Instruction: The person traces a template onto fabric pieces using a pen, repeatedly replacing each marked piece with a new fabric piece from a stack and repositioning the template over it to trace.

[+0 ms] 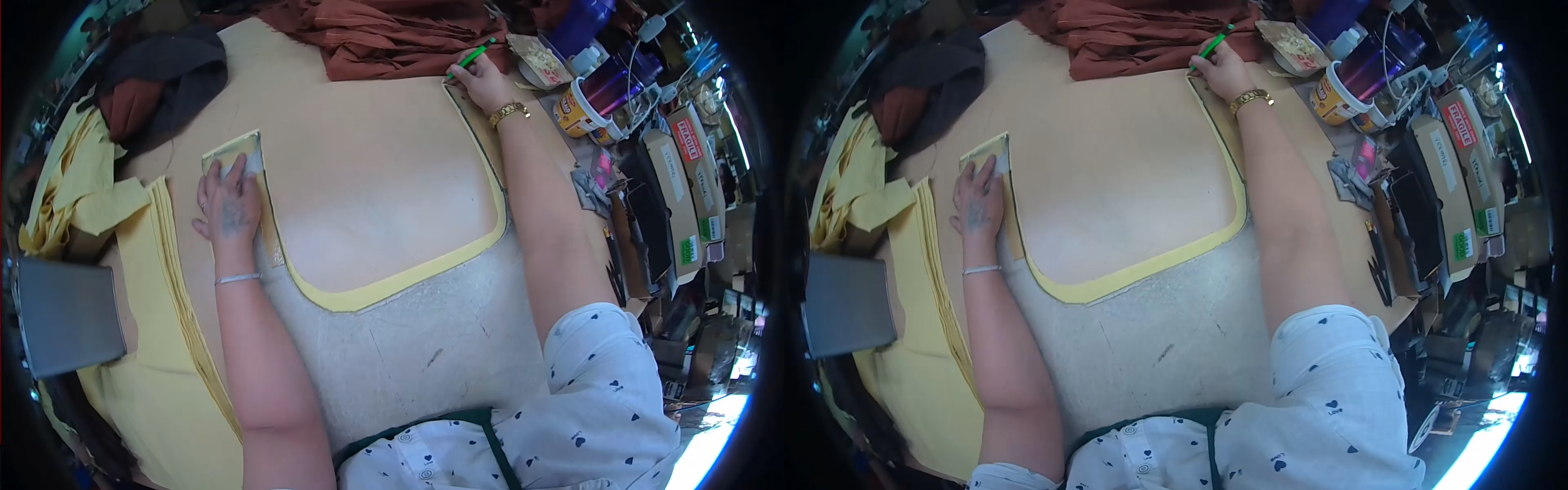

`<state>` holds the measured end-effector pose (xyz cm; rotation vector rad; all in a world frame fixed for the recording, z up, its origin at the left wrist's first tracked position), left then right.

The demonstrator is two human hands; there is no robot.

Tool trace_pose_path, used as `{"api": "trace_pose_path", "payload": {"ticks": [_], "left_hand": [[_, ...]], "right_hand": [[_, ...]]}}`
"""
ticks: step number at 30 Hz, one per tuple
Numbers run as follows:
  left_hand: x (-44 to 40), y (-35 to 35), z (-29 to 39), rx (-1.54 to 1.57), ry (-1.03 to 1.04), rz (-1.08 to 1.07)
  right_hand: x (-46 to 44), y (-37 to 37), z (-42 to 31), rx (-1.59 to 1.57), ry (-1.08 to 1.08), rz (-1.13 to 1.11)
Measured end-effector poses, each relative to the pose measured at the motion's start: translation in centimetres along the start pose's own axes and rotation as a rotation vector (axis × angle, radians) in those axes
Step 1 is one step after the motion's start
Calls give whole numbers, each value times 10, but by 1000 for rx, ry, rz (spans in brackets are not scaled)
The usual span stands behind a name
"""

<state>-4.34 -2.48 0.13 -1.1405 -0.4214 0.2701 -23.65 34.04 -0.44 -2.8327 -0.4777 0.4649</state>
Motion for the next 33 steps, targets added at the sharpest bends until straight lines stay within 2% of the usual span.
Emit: {"api": "trace_pose_path", "payload": {"ticks": [2, 5, 6, 7, 9, 13, 16, 19, 20, 23, 25, 27, 30, 31, 33], "left_hand": [[5, -4, -11, -15, 18, 47], [3, 10, 9, -54, 89, 163], [6, 11, 16, -33, 232, 316], [11, 14, 36, -11, 413, 306], [31, 26, 87, 28, 780, 282], [76, 77, 213, -67, 1016, -95], [71, 107, 257, -115, 968, -104], [72, 121, 263, -175, 934, -124], [74, 120, 263, -183, 933, -127], [73, 118, 262, -179, 931, -110], [72, 118, 263, -188, 929, -106], [73, 117, 263, -214, 921, -111], [74, 118, 262, -206, 928, -105], [75, 116, 263, -215, 927, -104], [77, 116, 263, -231, 919, -108]], "right_hand": [[10, 6, -6, -189, 35, 238], [15, -17, 4, -105, 81, 302], [12, -14, 4, -88, 39, 332], [8, -12, 8, -72, -53, 296], [4, -15, 15, 206, 42, 274], [4, -4, 12, 248, 102, 148], [3, -5, 6, 318, 12, 150], [18, -36, -7, 700, 238, 302], [21, -49, 0, 587, 187, 361], [20, -32, -8, 617, 301, 307], [8, -1, -14, 574, 110, 120], [11, -7, -17, 586, 182, 129], [31, -50, -12, 678, 314, 475], [35, -62, -5, 704, 293, 558], [41, -77, 17, 402, 224, 537]]}}
Point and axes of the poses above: each hand's wrist, its own x-axis away from the middle knuckle, its own y-axis out of the palm, z = x × y, the point moved 5 cm from there along -x, towards the middle knuckle, and after that the axes turned 13 degrees about -z, right-handed, at the moved point
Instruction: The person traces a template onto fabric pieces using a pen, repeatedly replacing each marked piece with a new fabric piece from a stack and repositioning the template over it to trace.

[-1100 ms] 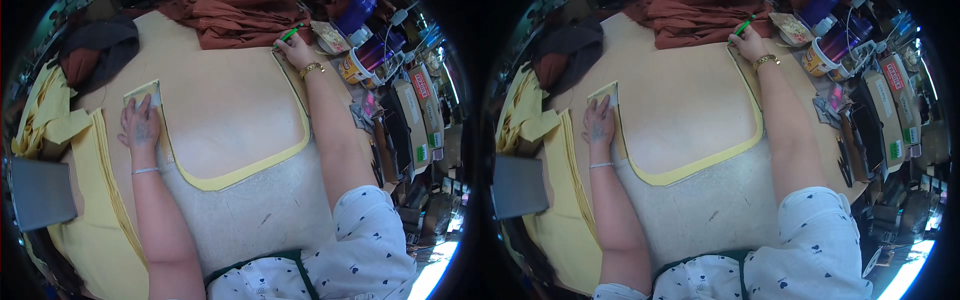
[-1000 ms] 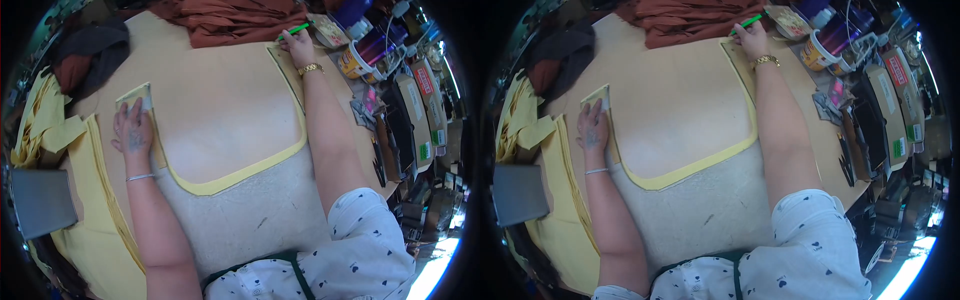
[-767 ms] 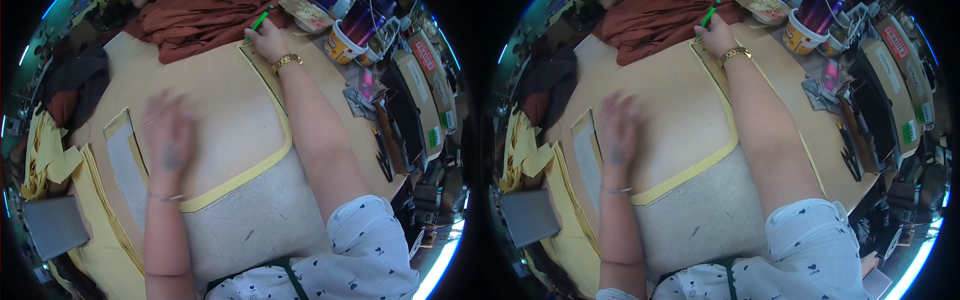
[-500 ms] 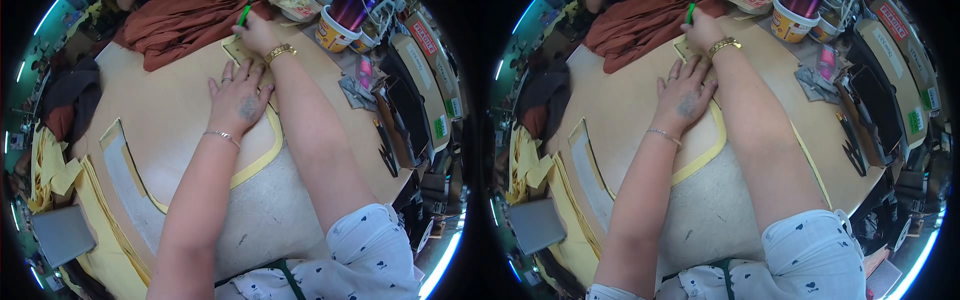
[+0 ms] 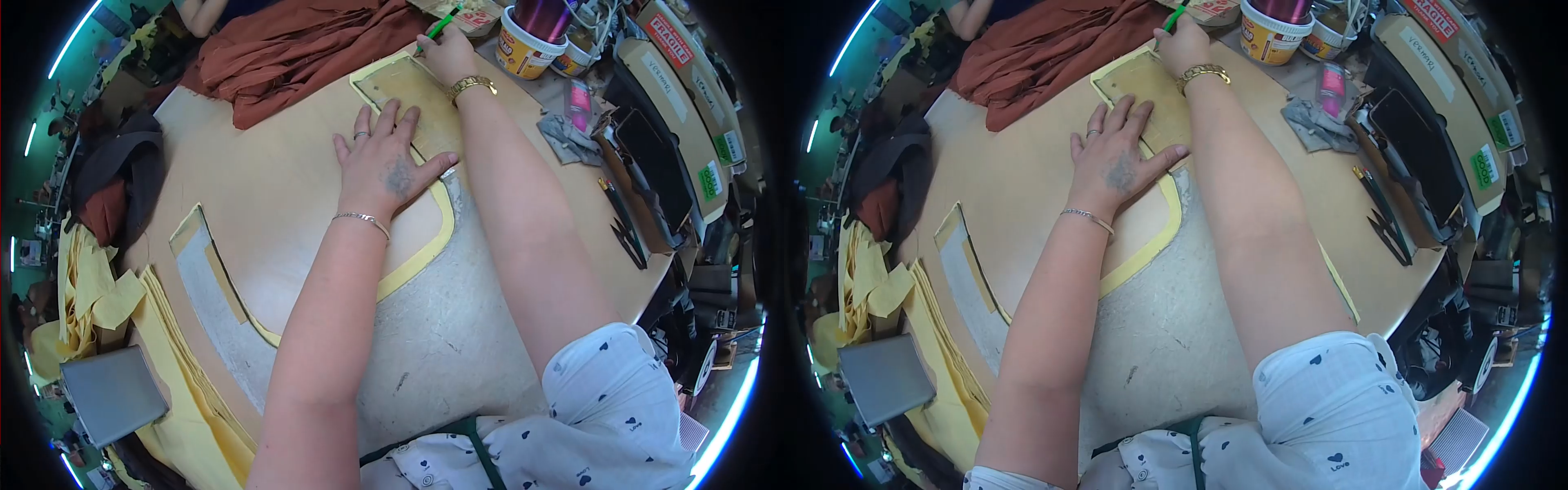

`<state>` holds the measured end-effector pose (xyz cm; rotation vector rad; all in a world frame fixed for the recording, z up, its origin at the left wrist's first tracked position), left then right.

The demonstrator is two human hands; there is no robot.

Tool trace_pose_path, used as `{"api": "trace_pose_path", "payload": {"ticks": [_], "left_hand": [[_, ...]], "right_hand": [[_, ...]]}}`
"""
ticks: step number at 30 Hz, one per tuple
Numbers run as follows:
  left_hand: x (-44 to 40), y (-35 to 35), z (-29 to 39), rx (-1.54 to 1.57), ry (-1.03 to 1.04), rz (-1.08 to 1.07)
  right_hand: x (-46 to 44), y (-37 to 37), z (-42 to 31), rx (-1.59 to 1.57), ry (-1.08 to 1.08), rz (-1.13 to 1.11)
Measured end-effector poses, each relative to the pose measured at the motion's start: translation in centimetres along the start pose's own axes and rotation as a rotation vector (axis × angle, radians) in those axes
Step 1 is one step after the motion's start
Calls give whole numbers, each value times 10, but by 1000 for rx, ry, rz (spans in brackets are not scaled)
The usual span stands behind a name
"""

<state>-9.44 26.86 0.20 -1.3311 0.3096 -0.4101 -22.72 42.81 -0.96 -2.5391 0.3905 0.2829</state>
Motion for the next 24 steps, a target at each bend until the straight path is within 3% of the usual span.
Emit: {"api": "trace_pose_path", "payload": {"ticks": [3, 9, 11, 12, 13, 15, 20, 24], "left_hand": [[1, 0, 0, 22, 1, -10], [0, -1, 1, 30, -1, -11], [1, 0, 1, 20, -5, -18], [1, -1, 1, 18, -6, -21], [0, -1, 1, 11, -5, -29], [-1, 2, 4, 16, -3, -14], [0, 1, 3, 4, -2, -11], [-3, 0, 7, -46, -15, -27]], "right_hand": [[-6, 7, 13, -152, -76, -43], [52, -30, -25, 259, -124, -42], [92, -58, -20, 359, -121, -171], [125, -78, -24, 308, -96, -219], [158, -98, -28, 389, 77, -289], [225, -143, -9, -99, 31, -264], [286, -186, -27, 279, 273, -360], [349, -223, -54, 489, 229, -328]]}}
Point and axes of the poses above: each hand's wrist, its own x-axis away from the middle knuckle, its own y-axis out of the palm, z = x × y, the point moved 5 cm from there along -x, towards the middle knuckle, and after that the axes turned 13 degrees about -z, right-handed, at the moved point
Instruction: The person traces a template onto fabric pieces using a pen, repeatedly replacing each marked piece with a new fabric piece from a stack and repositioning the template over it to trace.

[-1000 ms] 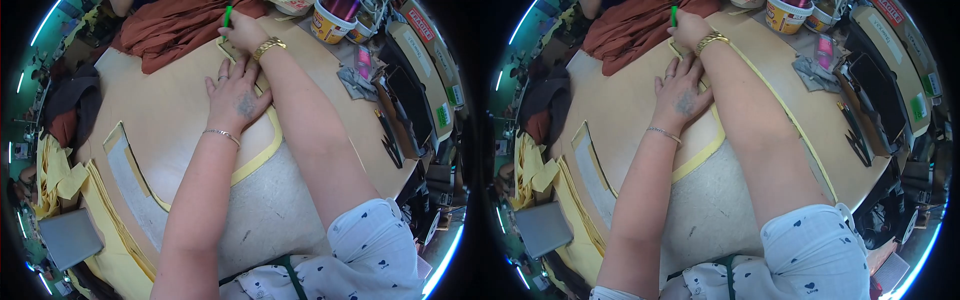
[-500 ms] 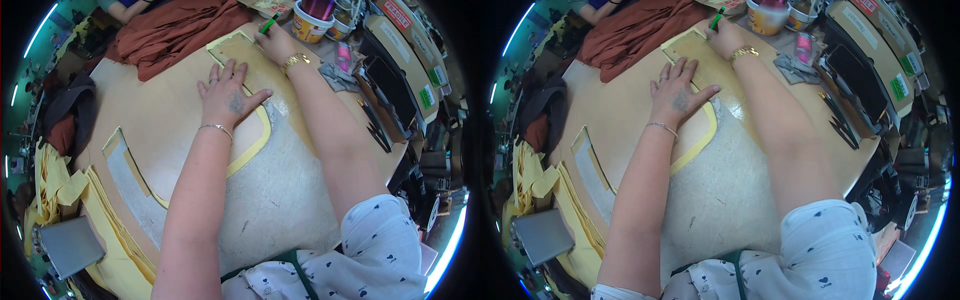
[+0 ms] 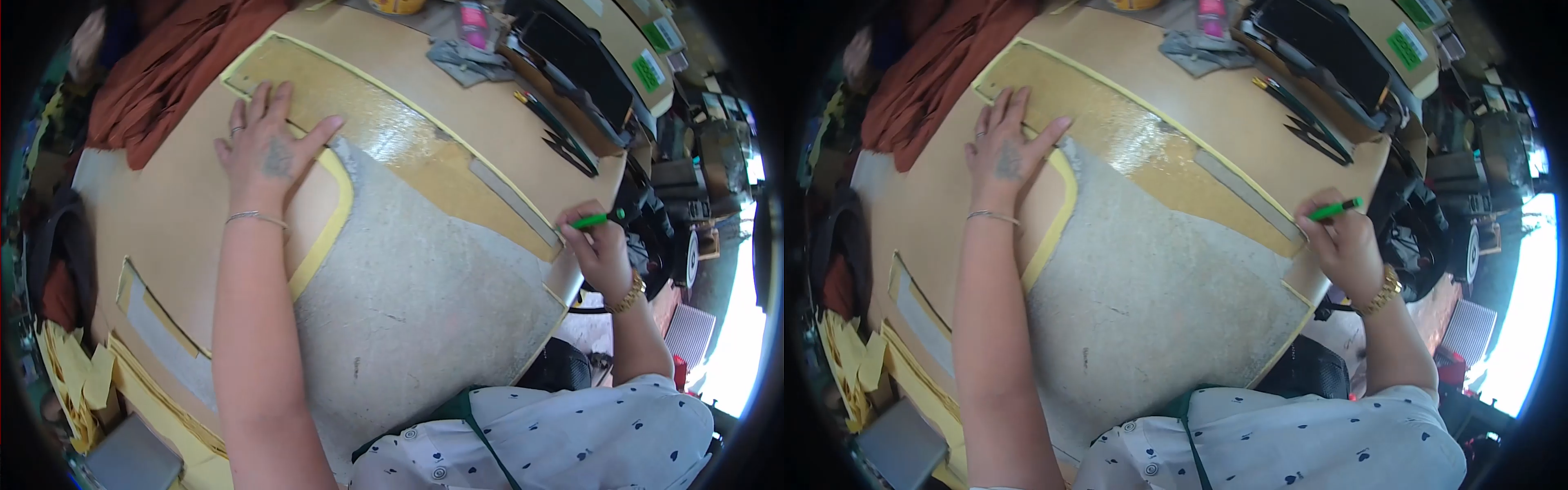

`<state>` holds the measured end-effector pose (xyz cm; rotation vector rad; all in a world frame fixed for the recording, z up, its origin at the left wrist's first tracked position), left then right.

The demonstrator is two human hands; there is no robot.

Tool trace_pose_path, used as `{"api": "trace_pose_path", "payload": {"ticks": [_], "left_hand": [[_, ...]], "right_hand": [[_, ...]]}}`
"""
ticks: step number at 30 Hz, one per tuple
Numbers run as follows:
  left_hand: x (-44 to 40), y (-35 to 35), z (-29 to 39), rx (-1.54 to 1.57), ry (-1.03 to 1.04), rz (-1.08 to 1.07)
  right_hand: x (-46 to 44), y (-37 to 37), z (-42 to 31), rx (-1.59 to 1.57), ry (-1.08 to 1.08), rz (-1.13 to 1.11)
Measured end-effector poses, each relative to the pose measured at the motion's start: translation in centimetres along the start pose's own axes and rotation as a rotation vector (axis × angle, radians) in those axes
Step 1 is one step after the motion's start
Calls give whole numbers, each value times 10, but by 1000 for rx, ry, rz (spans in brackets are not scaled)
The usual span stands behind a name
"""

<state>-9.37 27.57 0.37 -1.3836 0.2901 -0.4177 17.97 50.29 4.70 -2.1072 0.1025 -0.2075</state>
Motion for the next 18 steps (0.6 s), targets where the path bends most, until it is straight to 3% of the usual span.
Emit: {"api": "trace_pose_path", "payload": {"ticks": [2, 3, 4, 8, 9, 10, 11, 13, 17, 18], "left_hand": [[-1, 3, 1, -18, 1, 0], [-1, 4, 1, -19, 0, -10], [-1, 4, 2, -23, -7, -10], [2, 1, 2, -9, 1, -2], [2, 0, 1, 19, 4, -15], [3, -1, 0, 22, 2, -9], [3, -1, 0, 26, 1, -6], [2, -4, 1, 33, 6, 2], [1, 1, -2, 30, 17, 21], [0, 2, -3, 32, 23, 28]], "right_hand": [[25, -11, 14, 11, 301, -398], [27, -13, 6, 151, 301, -700], [28, -12, 12, 299, 283, -652], [-67, -10, -36, -352, -223, -116], [-103, 4, -47, -311, -278, -107], [-143, 24, -55, -505, -308, -124], [-183, 40, -60, -590, -404, 54], [-268, 68, -56, -579, -343, 110], [-351, 74, -82, -606, -387, 338], [-359, 76, -88, -586, -363, 292]]}}
Point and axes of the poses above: each hand's wrist, its own x-axis away from the middle knuckle, its own y-axis out of the palm, z = x × y, the point moved 5 cm from there along -x, towards the middle knuckle, and after that the axes turned 13 degrees about -z, right-handed, at the moved point
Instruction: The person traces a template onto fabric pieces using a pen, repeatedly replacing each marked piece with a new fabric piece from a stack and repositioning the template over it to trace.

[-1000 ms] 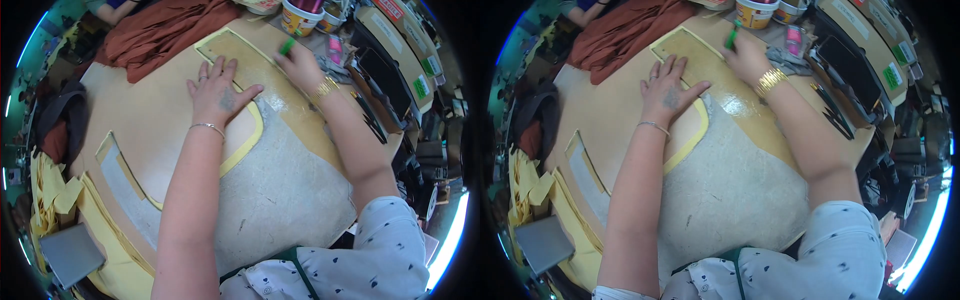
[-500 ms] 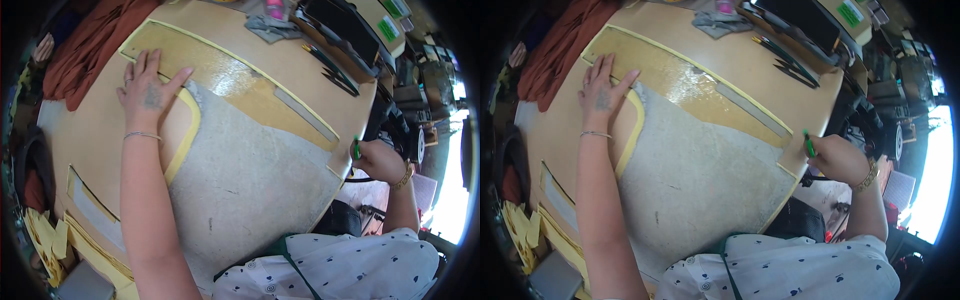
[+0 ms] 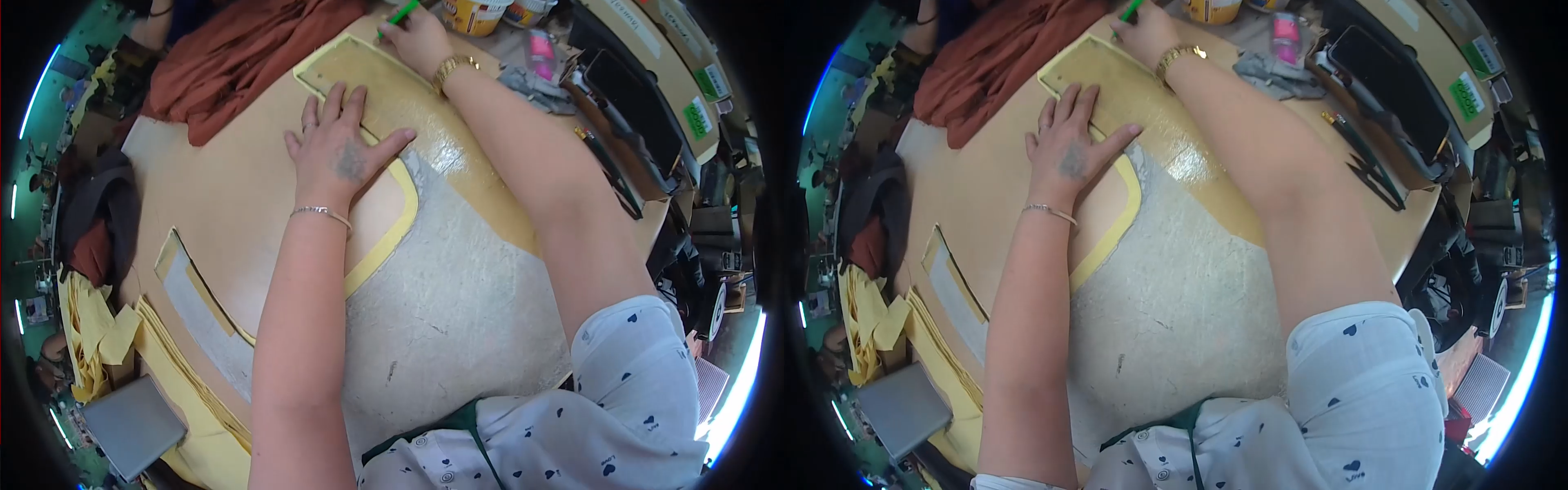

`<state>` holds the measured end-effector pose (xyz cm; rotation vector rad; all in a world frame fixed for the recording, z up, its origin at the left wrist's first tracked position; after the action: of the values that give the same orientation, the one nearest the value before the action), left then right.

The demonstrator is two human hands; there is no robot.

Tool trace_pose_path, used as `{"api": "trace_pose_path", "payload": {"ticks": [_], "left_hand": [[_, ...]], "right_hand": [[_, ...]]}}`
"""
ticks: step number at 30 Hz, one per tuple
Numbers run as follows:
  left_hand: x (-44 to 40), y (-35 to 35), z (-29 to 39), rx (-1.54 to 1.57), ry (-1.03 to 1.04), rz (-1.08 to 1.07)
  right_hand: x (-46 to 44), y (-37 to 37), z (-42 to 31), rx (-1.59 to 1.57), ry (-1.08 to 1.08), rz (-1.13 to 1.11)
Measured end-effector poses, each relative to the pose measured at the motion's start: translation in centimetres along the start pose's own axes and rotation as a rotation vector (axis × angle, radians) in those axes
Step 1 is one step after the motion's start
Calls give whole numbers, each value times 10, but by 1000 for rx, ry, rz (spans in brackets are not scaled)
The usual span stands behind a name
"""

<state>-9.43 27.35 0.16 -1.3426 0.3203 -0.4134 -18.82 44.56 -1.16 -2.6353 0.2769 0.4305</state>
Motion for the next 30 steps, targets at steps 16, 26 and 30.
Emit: {"api": "trace_pose_path", "payload": {"ticks": [16, 26, 30], "left_hand": [[-5, 7, 0, -87, -8, 28], [-2, 5, 6, -138, -49, -84], [21, -3, 30, -238, -105, 57]], "right_hand": [[201, -97, -67, 424, 216, -209], [283, -133, -71, 45, 205, -35], [278, -134, -72, 23, 219, -6]]}}
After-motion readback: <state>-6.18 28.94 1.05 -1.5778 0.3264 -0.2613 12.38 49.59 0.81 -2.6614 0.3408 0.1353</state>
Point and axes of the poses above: each hand's wrist, its own x-axis away from the middle knuckle, its own y-axis out of the palm, z = x × y, the point moved 5 cm from there along -x, towards the middle knuckle, and after that the axes turned 13 degrees about -z, right-handed, at the moved point
